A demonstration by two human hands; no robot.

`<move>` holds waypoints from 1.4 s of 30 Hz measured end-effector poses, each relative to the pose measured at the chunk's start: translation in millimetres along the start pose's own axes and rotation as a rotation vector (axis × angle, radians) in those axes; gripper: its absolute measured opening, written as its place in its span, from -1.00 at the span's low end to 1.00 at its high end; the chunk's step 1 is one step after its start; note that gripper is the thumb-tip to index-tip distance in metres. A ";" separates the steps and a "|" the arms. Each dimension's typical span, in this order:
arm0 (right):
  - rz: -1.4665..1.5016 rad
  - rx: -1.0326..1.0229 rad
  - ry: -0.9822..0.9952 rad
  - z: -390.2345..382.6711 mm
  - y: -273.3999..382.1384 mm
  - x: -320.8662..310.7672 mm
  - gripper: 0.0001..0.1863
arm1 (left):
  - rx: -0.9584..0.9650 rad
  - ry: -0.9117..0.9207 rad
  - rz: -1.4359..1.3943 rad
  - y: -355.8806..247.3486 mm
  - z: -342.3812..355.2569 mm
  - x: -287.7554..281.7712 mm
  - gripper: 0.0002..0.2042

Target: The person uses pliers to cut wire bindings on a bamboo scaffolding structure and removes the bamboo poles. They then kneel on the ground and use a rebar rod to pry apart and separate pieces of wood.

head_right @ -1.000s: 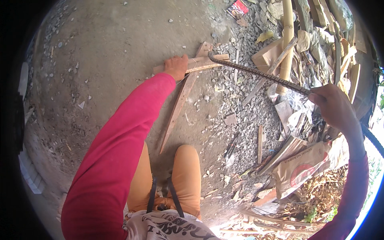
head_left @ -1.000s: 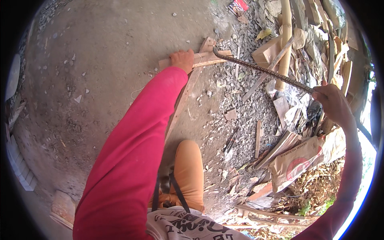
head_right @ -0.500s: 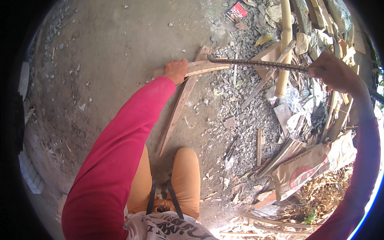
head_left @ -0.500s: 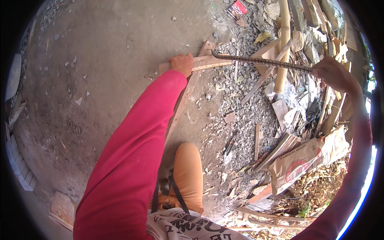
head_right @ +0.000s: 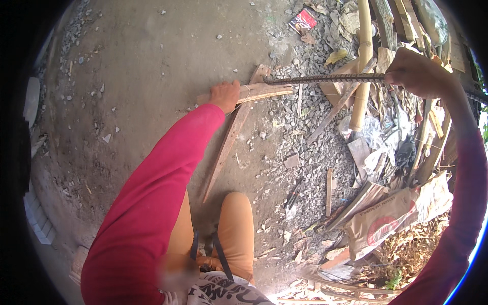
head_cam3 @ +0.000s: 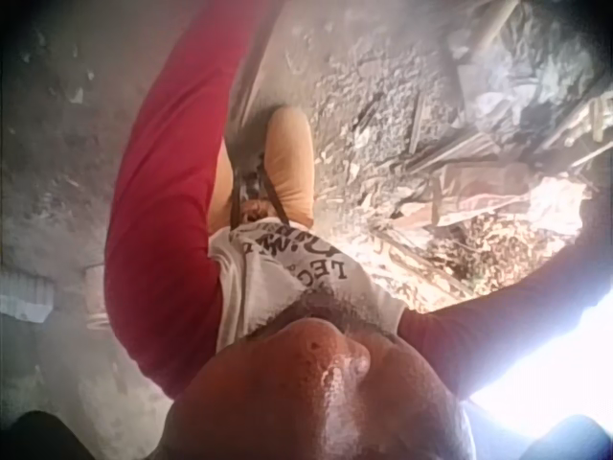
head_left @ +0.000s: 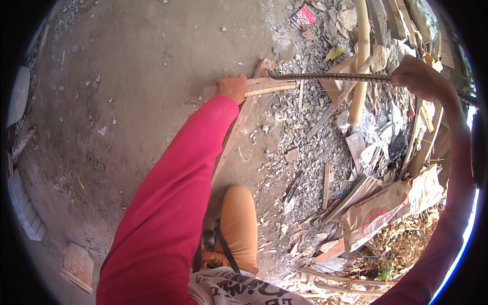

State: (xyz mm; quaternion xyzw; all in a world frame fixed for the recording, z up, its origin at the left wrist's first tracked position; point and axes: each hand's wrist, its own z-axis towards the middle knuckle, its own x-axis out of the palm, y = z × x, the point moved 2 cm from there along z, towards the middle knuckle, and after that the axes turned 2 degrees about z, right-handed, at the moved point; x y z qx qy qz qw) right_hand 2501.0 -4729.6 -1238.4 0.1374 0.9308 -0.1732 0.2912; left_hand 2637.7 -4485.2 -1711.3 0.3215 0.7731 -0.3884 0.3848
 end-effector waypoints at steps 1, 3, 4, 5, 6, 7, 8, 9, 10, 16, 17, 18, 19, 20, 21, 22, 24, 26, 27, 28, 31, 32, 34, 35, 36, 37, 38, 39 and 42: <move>0.011 0.024 -0.008 1.2 2.7 0.8 -0.81 | 0.024 0.003 -0.012 1.8 1.7 -0.1 -0.64; -0.058 -0.047 -0.053 -6.6 3.7 10.3 -0.78 | 0.072 0.014 -0.039 5.0 4.3 2.2 -0.63; -0.122 -0.102 -0.074 -16.8 3.2 16.9 -0.76 | 0.078 0.036 -0.045 0.4 3.5 3.0 -0.62; 0.202 0.357 -0.102 -16.4 49.6 8.2 -0.74 | 0.051 0.062 -0.036 8.7 2.6 0.9 -0.62; 0.141 0.281 -0.178 -31.7 64.0 16.3 -0.76 | 0.051 0.079 -0.040 5.9 3.0 -3.3 -0.61; 0.093 0.248 -0.204 -47.1 75.8 28.4 -0.79 | 0.057 0.079 -0.046 -1.1 2.6 -6.0 -0.61; 0.053 0.190 -0.242 -52.4 85.2 41.9 -0.81 | 0.038 0.080 -0.036 2.0 0.8 -8.9 -0.60; 0.021 0.179 -0.233 -61.4 97.3 56.4 -0.81 | 0.032 0.078 -0.034 1.3 -0.2 -11.2 -0.59; -0.007 0.129 -0.299 -70.3 110.7 74.4 -0.79 | 0.025 0.075 -0.029 4.4 -1.0 -11.8 -0.60; 0.154 0.342 -0.398 -114.1 161.3 173.8 -0.77 | 0.135 -0.007 0.045 -6.5 8.8 -5.1 -0.63; 0.219 0.386 -0.349 -118.5 158.3 192.7 -0.76 | 0.143 0.005 0.094 -14.6 10.8 -13.2 -0.63; 0.243 0.435 -0.365 -126.2 163.3 206.9 -0.75 | 0.175 0.021 0.131 -30.2 9.9 -20.0 -0.63; 0.275 0.481 -0.383 -131.6 170.2 219.2 -0.74 | 0.218 0.018 0.115 -35.0 7.4 -20.3 -0.61; 0.324 0.524 -0.406 -135.3 174.2 227.1 -0.72 | 0.262 0.016 0.100 -33.9 3.9 -20.4 -0.59; 0.345 0.556 -0.386 -138.7 177.1 232.3 -0.72 | 0.299 0.012 0.094 -32.8 2.2 -23.2 -0.57; 0.370 0.585 -0.377 -138.5 181.1 235.2 -0.72 | 0.312 0.025 0.100 -30.8 4.4 -29.8 -0.57; 0.379 0.601 -0.415 -135.8 186.1 242.3 -0.72 | 0.339 0.062 0.112 -30.4 7.1 -36.0 -0.57; 0.438 0.645 -0.377 -136.0 191.2 241.6 -0.72 | 0.349 0.060 0.125 -30.5 5.3 -35.5 -0.58; 0.466 0.665 -0.361 -135.8 191.7 242.5 -0.72 | 0.353 0.056 0.132 -30.9 6.3 -37.1 -0.59; 0.418 0.630 -0.446 -136.0 193.2 246.5 -0.72 | 0.354 0.067 0.141 -30.6 7.6 -39.1 -0.59; 0.415 0.654 -0.402 -135.3 196.7 247.4 -0.73 | 0.350 0.104 0.157 -32.8 9.2 -43.0 -0.61; 0.397 0.645 -0.447 -134.2 196.8 249.6 -0.73 | 0.342 0.113 0.161 -33.9 10.6 -44.7 -0.61; 0.397 0.670 -0.432 -135.3 200.9 255.3 -0.73 | 0.330 0.115 0.152 -35.7 10.3 -42.9 -0.61; 0.396 0.679 -0.425 -135.8 203.5 258.8 -0.73 | 0.325 0.105 0.144 -35.8 9.8 -40.8 -0.61; 0.406 0.681 -0.419 -137.1 206.1 264.9 -0.72 | 0.319 0.094 0.133 -35.9 9.7 -41.1 -0.62; 0.412 0.692 -0.426 -137.8 208.3 266.9 -0.72 | 0.324 0.108 0.142 -36.8 11.4 -41.3 -0.62; 0.417 0.701 -0.433 -138.3 209.9 267.8 -0.72 | 0.329 0.122 0.150 -38.9 14.0 -41.0 -0.62; 0.426 0.704 -0.436 -138.2 213.5 271.0 -0.72 | 0.326 0.141 0.159 -38.4 11.9 -40.1 -0.62; 0.476 0.725 -0.421 -135.5 219.5 279.9 -0.70 | 0.328 0.144 0.165 -36.3 15.3 -41.3 -0.62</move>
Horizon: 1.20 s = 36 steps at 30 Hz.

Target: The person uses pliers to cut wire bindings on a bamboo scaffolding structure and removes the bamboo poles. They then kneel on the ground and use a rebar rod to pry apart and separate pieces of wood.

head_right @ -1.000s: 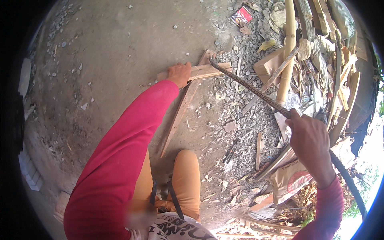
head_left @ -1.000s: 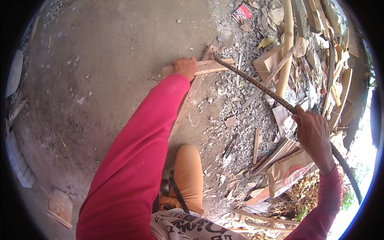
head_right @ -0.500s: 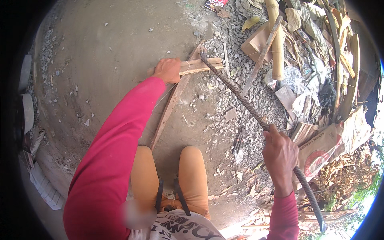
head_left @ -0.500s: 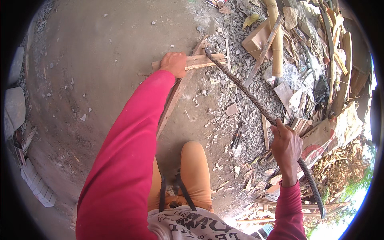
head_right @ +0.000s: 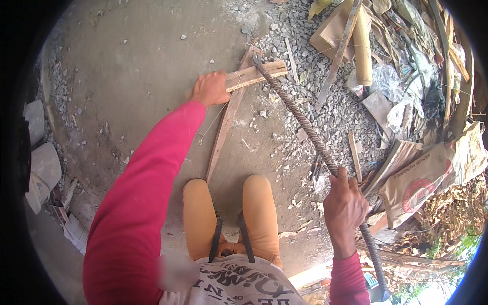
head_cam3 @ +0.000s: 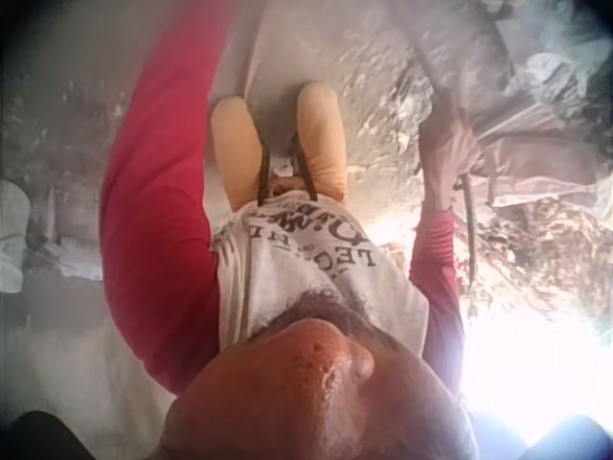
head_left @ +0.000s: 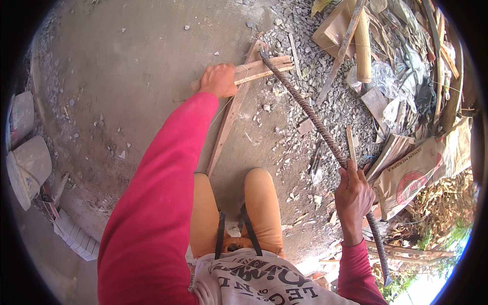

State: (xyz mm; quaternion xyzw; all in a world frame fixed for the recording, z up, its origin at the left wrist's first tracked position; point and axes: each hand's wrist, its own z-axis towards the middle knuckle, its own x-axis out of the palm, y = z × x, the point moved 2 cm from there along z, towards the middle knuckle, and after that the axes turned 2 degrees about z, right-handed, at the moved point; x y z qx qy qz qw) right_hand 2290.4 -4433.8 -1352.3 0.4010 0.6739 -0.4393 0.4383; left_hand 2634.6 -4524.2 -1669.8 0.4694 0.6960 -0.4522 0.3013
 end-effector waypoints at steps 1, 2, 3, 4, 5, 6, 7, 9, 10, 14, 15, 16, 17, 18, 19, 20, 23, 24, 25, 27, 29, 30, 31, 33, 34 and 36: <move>0.010 0.002 -0.007 -0.7 0.8 2.8 -0.70 | -0.012 0.031 -0.010 1.1 -0.8 1.2 -0.62; 0.015 -0.002 -0.013 -4.9 1.2 10.9 -0.70 | -0.024 0.061 -0.020 2.4 -2.4 2.7 -0.61; 0.011 0.004 -0.029 -10.4 0.9 21.5 -0.70 | -0.024 0.081 -0.032 1.1 2.9 1.6 -0.61; 0.057 0.049 0.035 -18.0 6.9 33.7 -0.70 | -0.032 0.051 -0.027 6.5 -1.3 5.3 -0.60; 0.175 0.124 0.127 -32.1 12.4 55.2 -0.67 | -0.031 0.004 -0.024 11.3 -3.5 13.2 -0.58; 0.257 0.101 0.064 -49.2 15.7 84.2 -0.65 | -0.040 -0.049 -0.019 17.4 0.7 13.3 -0.57; 0.322 0.142 0.090 -59.3 24.5 104.5 -0.62 | -0.032 -0.030 -0.028 19.7 8.4 9.6 -0.55; 0.418 0.190 0.037 -73.6 33.8 138.7 -0.62 | -0.030 0.058 -0.042 20.5 6.3 14.2 -0.51; 0.411 0.200 0.039 -76.2 39.6 146.0 -0.63 | -0.026 0.062 -0.042 20.8 3.5 16.7 -0.50; 0.616 0.301 0.139 -91.1 37.5 191.9 -0.64 | 0.000 0.039 -0.043 20.8 0.6 19.6 -0.48; 0.676 0.317 0.141 -88.8 35.5 196.5 -0.63 | 0.000 0.025 -0.046 19.2 -2.0 19.4 -0.48; 0.737 0.333 0.145 -86.8 34.2 200.3 -0.63 | 0.013 -0.026 -0.020 18.1 -4.8 18.5 -0.48; 0.798 0.348 0.150 -85.2 32.2 206.1 -0.63 | 0.025 -0.077 0.007 17.2 -8.1 17.7 -0.48; 0.761 0.260 0.021 -88.3 24.8 221.4 -0.63 | 0.050 -0.126 0.028 10.8 -10.8 18.5 -0.48; 0.757 0.274 0.030 -88.8 21.2 230.2 -0.63 | 0.041 -0.098 0.031 6.4 -12.0 17.2 -0.50; 0.755 0.287 0.039 -90.7 17.4 238.4 -0.63 | 0.033 -0.071 0.034 2.2 -13.7 15.6 -0.52; 0.738 0.273 -0.008 -89.7 10.4 266.5 -0.63 | 0.051 -0.127 0.051 -7.0 -18.3 11.7 -0.43; 0.729 0.258 -0.033 -93.0 10.3 271.3 -0.63 | 0.067 -0.156 0.053 -11.6 -22.5 11.6 -0.36; 0.719 0.246 -0.057 -95.8 9.3 276.3 -0.63 | 0.055 -0.154 0.064 -13.3 -22.4 9.6 -0.31; 0.723 0.232 -0.083 -98.6 6.4 286.2 -0.62 | 0.040 -0.141 0.078 -21.4 -20.3 8.4 -0.20; 0.715 0.165 -0.189 -103.2 4.8 292.1 -0.62 | 0.029 -0.126 0.080 -25.3 -16.1 8.3 -0.16; 0.767 0.197 -0.155 -103.7 5.6 292.0 -0.62 | 0.014 -0.112 0.082 -22.3 -15.0 12.2 -0.15; 0.777 0.214 -0.131 -101.7 11.9 282.7 -0.63 | 0.009 -0.125 0.095 -16.4 -16.3 16.5 -0.14; 0.793 0.249 -0.084 -98.2 20.9 266.4 -0.64 | 0.001 -0.152 0.118 -7.3 -14.0 22.2 -0.13; 0.743 0.249 -0.063 -101.0 20.9 268.2 -0.64 | -0.001 -0.142 0.129 -6.2 -12.6 25.9 -0.12; 0.714 0.260 -0.001 -94.4 16.4 286.4 -0.64 | -0.010 -0.173 0.112 -6.7 -8.8 33.8 -0.11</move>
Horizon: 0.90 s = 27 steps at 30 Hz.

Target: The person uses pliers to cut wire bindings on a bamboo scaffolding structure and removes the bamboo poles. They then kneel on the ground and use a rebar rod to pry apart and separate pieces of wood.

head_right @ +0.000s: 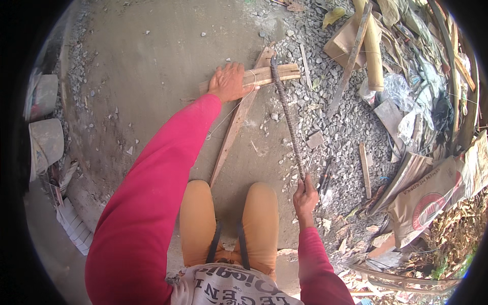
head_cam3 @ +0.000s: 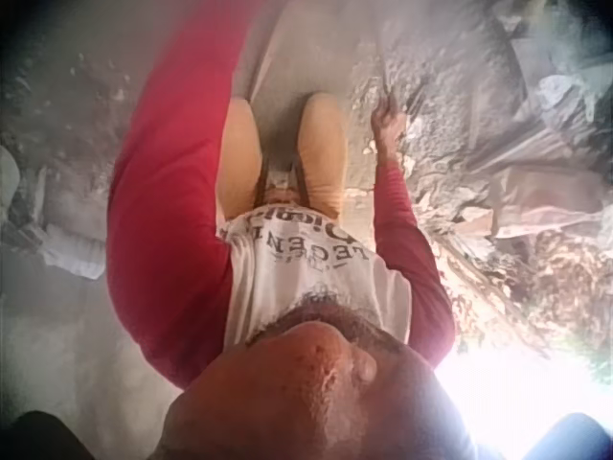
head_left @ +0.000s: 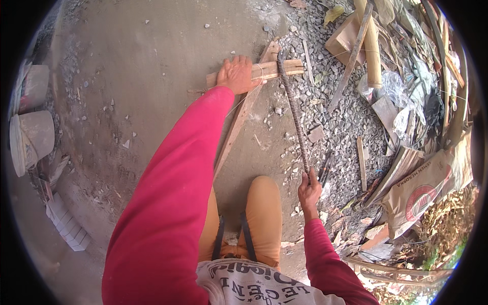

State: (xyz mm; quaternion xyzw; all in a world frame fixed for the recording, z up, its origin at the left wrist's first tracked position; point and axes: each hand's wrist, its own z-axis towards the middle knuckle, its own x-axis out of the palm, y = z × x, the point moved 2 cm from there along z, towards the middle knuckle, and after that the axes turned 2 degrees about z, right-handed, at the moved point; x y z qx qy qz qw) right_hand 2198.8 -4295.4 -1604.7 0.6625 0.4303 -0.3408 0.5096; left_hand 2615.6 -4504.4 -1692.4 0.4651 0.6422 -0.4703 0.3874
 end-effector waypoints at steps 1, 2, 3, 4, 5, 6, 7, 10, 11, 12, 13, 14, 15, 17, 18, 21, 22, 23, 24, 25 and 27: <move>-0.010 0.002 0.010 10.2 -8.8 4.7 -0.63 | -0.007 -0.035 -0.002 -0.9 5.7 -2.6 -0.11; -0.022 -0.023 0.005 6.6 -20.3 7.1 -0.62 | -0.008 -0.026 0.004 -7.9 2.8 -0.2 -0.11; 0.005 -0.039 -0.021 5.7 -22.8 8.0 -0.62 | -0.014 -0.025 0.019 -13.4 -2.0 2.7 -0.11; 0.033 -0.054 -0.047 4.7 -25.2 9.1 -0.63 | -0.021 -0.024 0.035 -13.7 -2.7 3.0 -0.10; 0.060 -0.068 -0.074 6.7 -27.4 12.1 -0.63 | -0.028 -0.011 0.022 -5.4 4.2 -0.8 -0.11; 0.018 -0.070 -0.082 7.9 -23.8 10.5 -0.63 | -0.025 0.018 -0.010 -4.0 5.5 -2.5 -0.11; -0.007 -0.087 -0.093 4.3 -24.1 13.0 -0.63 | -0.021 0.049 -0.042 -4.6 4.3 -2.5 -0.12; -0.015 -0.150 -0.144 1.3 -29.7 29.4 -0.61 | -0.038 0.002 -0.049 -3.5 0.2 -2.4 -0.13; -0.036 -0.124 -0.143 0.3 -35.3 27.5 -0.62 | -0.015 0.013 -0.074 -5.6 3.5 -2.0 -0.13; -0.047 -0.098 -0.128 -2.4 -33.2 27.3 -0.63 | -0.003 0.034 -0.089 -5.0 2.5 -2.3 -0.14; -0.059 -0.073 -0.112 -3.4 -30.9 29.1 -0.63 | 0.009 0.056 -0.104 -3.9 1.9 -2.7 -0.14; -0.082 -0.127 -0.165 -0.6 -29.9 33.0 -0.64 | -0.020 0.069 -0.097 -0.5 3.0 -4.4 -0.14; -0.123 -0.099 -0.140 3.4 -33.4 33.0 -0.63 | -0.036 0.081 -0.100 -3.1 7.4 -6.6 -0.15; -0.130 -0.135 -0.133 7.8 -41.1 40.1 -0.62 | -0.046 0.080 -0.091 -6.2 0.8 -7.1 -0.15; -0.112 -0.151 -0.148 9.9 -42.3 42.5 -0.62 | -0.040 0.050 -0.074 -6.6 -0.4 -5.9 -0.14; -0.083 -0.184 -0.185 7.8 -43.0 45.4 -0.61 | -0.004 -0.004 -0.049 -6.3 6.3 -3.1 -0.14; -0.090 -0.185 -0.190 7.7 -39.8 48.5 -0.60 | 0.007 -0.006 -0.047 -5.7 3.7 2.0 -0.13; -0.097 -0.185 -0.196 5.6 -37.5 49.5 -0.59 | -0.011 0.015 -0.061 -3.0 -0.3 7.9 -0.12; -0.114 -0.195 -0.191 6.9 -38.4 51.8 -0.58 | -0.020 0.022 -0.076 -1.0 2.8 7.2 -0.12; -0.121 -0.196 -0.201 6.9 -40.9 50.6 -0.58 | -0.030 0.030 -0.090 0.4 6.3 6.8 -0.11; -0.126 -0.202 -0.210 5.7 -42.1 51.9 -0.58 | -0.017 0.001 -0.131 0.0 8.7 9.8 -0.08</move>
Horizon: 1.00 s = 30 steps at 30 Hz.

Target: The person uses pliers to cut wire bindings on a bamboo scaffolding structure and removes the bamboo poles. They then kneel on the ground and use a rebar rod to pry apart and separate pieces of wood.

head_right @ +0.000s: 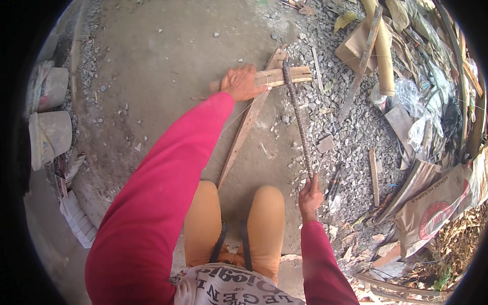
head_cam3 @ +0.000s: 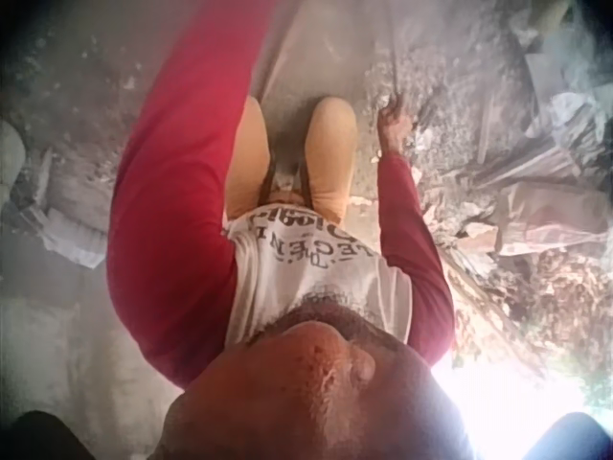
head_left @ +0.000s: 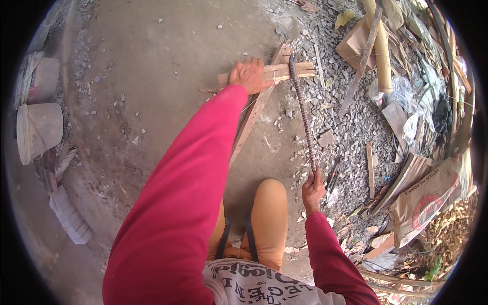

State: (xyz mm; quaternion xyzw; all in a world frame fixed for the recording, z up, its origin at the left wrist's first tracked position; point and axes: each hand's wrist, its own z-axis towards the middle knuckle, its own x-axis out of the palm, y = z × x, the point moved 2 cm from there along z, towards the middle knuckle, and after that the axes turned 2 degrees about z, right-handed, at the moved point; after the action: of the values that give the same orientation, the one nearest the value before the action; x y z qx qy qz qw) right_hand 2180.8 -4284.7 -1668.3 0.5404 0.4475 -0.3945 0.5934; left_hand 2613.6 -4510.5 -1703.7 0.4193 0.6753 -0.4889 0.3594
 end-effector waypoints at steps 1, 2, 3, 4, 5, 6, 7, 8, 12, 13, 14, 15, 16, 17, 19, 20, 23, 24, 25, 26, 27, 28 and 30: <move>-0.008 0.027 0.019 0.5 0.0 1.5 -0.59 | 0.002 -0.011 -0.016 2.3 -0.1 2.5 -0.07; -0.026 0.025 -0.005 3.3 1.3 4.8 -0.60 | 0.000 0.012 -0.005 4.7 3.6 4.2 -0.05; -0.045 0.031 -0.004 2.2 3.9 6.3 -0.59 | -0.003 0.043 0.006 3.8 5.9 3.4 -0.03; -0.063 0.036 -0.001 1.2 6.8 7.8 -0.59 | -0.006 0.074 0.016 5.4 4.4 2.1 -0.02; -0.070 0.169 0.152 -0.1 7.4 12.4 -0.59 | -0.019 0.008 0.047 12.3 -2.4 1.2 0.00; 0.048 0.184 0.170 -4.6 5.9 25.0 -0.59 | -0.019 -0.067 0.074 19.4 -5.2 2.6 0.02; 0.155 0.203 0.170 -12.7 -7.4 43.5 -0.59 | -0.002 -0.149 0.091 18.9 -0.5 6.1 0.04; 0.269 0.207 0.169 -10.5 -19.0 60.6 -0.59 | -0.015 -0.188 0.094 21.8 2.7 12.1 0.05; 0.316 0.138 0.145 -18.7 14.0 66.8 -0.60 | -0.058 -0.204 0.091 49.6 -8.7 30.8 0.07; 0.365 0.178 0.160 -6.3 29.9 55.3 -0.63 | -0.046 -0.201 0.076 49.5 -4.4 29.4 0.06; 0.356 0.195 0.194 -13.2 32.6 51.2 -0.64 | -0.077 -0.153 0.081 51.2 -14.6 30.9 0.07; 0.342 0.214 0.191 -15.4 31.9 42.3 -0.64 | -0.080 -0.129 0.080 45.2 -13.0 30.9 0.07; 0.333 0.226 0.185 -16.3 31.6 35.3 -0.64 | -0.084 -0.113 0.083 43.2 -12.1 31.7 0.08; 0.297 0.243 0.199 -15.3 29.8 30.5 -0.68 | -0.082 -0.112 0.100 44.2 -10.7 30.6 0.09; 0.331 0.309 0.221 -16.4 24.9 20.3 -0.70 | -0.081 -0.112 0.070 39.9 -9.8 27.0 0.09; 0.348 0.346 0.230 -18.5 21.9 16.4 -0.71 | -0.077 -0.109 0.055 36.9 -8.4 25.7 0.09; 0.380 0.330 0.209 -12.7 41.6 -9.4 -0.71 | -0.096 -0.095 0.062 37.4 -8.5 22.2 0.08; 0.400 0.330 0.201 -14.0 44.5 -17.3 -0.71 | -0.097 -0.112 0.062 40.7 -8.3 21.5 0.08; 0.462 0.305 0.231 -12.2 51.8 -27.1 -0.70 | -0.105 -0.133 0.069 48.8 -9.3 18.9 0.09; 0.444 0.283 0.210 -16.3 61.8 -39.1 -0.70 | -0.114 -0.155 0.077 55.1 -11.4 17.0 0.09; 0.417 0.276 0.171 -25.2 68.7 -54.4 -0.69 | -0.130 -0.095 0.045 42.3 -11.3 9.0 0.08; 0.441 0.287 0.166 -34.9 68.8 -62.3 -0.69 | -0.151 -0.119 0.029 40.1 -13.2 8.9 0.08; 0.484 0.303 0.170 -57.1 63.7 -80.4 -0.68 | -0.191 -0.156 -0.001 30.3 -22.2 8.7 0.09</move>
State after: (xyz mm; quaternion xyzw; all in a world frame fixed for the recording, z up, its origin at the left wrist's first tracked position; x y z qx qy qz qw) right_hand 2212.2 -4222.5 -1573.9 0.7449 0.2896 -0.2570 0.5433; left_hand 2636.4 -4482.2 -1716.5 0.3434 0.6889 -0.4538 0.4488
